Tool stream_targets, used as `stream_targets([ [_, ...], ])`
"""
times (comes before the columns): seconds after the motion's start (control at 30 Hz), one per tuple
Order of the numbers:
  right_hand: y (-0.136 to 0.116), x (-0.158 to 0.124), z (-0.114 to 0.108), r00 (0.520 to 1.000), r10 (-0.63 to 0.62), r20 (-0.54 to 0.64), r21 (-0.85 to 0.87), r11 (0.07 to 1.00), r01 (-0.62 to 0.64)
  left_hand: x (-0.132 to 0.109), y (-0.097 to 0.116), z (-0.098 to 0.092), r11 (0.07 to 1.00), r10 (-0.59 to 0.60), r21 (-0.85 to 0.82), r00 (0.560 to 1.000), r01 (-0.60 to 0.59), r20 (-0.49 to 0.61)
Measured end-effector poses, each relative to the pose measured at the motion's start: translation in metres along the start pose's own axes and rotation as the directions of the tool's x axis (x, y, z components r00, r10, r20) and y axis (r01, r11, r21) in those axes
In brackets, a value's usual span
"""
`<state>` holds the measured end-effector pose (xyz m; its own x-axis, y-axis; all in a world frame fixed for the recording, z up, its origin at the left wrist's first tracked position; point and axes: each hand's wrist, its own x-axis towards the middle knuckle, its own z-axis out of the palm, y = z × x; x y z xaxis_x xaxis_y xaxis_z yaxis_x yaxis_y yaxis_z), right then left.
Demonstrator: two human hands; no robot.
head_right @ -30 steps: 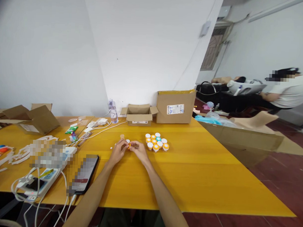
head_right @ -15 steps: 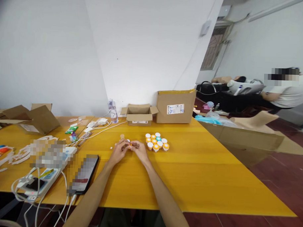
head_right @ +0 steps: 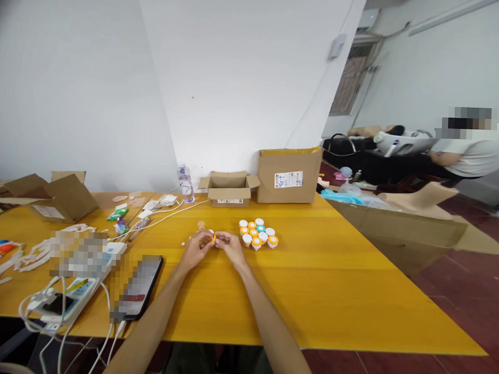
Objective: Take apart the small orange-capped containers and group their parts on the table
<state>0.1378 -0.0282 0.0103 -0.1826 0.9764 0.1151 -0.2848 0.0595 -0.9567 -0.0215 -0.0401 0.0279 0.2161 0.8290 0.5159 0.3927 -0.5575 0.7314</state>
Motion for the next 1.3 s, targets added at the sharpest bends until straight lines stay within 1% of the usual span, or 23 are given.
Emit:
stream_targets([
  [0.23, 0.001, 0.001, 0.0, 1.0, 0.021, -0.006, 0.02, 1.0, -0.021, 0.0, -0.004, 0.002, 1.0, 0.014, -0.02, 1.0, -0.014, -0.002],
  [0.4, 0.0, -0.002, 0.002, 0.998, 0.058, -0.017, 0.063, 0.996, -0.057, 0.0, -0.004, 0.002, 1.0, -0.005, -0.023, 1.0, 0.005, -0.002],
  [0.53, 0.001, -0.001, 0.002, 0.998, 0.055, -0.031, 0.039, 0.998, -0.054, 0.0, -0.003, 0.0, 1.0, 0.018, 0.012, 1.0, -0.017, -0.013],
  [0.63, 0.004, 0.001, -0.001, 0.998, 0.012, -0.057, -0.033, 0.999, -0.014, 0.0, -0.001, -0.001, 0.995, 0.007, 0.098, 1.0, -0.004, -0.026],
  [0.7, 0.006, 0.004, -0.003, 0.996, -0.018, -0.085, -0.106, 0.994, 0.009, -0.001, 0.0, -0.003, 0.981, -0.012, 0.193, 0.999, 0.019, -0.039],
  [0.83, 0.009, 0.007, -0.008, 0.988, -0.08, -0.132, -0.234, 0.971, 0.048, -0.003, 0.002, -0.003, 0.916, -0.07, 0.393, 0.997, 0.076, -0.029],
  [0.93, 0.009, 0.008, -0.009, 0.987, -0.1, -0.122, -0.273, 0.96, 0.064, -0.004, -0.001, -0.002, 0.885, -0.094, 0.457, 0.995, 0.091, -0.016],
  [1.0, 0.009, 0.008, -0.009, 0.989, -0.102, -0.111, -0.274, 0.959, 0.068, -0.005, -0.006, -0.002, 0.88, -0.09, 0.465, 0.995, 0.099, -0.04],
  [1.07, 0.009, 0.008, -0.008, 0.99, -0.095, -0.105, -0.267, 0.962, 0.064, -0.006, -0.011, -0.002, 0.88, -0.076, 0.463, 0.993, 0.108, -0.089],
  [1.17, 0.008, 0.007, -0.007, 0.993, -0.079, -0.084, -0.254, 0.966, 0.055, -0.006, -0.012, -0.002, 0.887, -0.044, 0.45, 0.99, 0.102, -0.137],
  [1.23, 0.008, 0.007, -0.005, 0.995, -0.074, -0.063, -0.23, 0.971, 0.058, -0.006, -0.009, -0.002, 0.901, -0.016, 0.43, 0.993, 0.065, -0.115],
  [1.3, 0.009, 0.006, -0.003, 0.997, -0.066, -0.041, -0.19, 0.98, 0.057, -0.006, -0.003, -0.001, 0.917, 0.02, 0.399, 0.998, 0.007, -0.062],
])
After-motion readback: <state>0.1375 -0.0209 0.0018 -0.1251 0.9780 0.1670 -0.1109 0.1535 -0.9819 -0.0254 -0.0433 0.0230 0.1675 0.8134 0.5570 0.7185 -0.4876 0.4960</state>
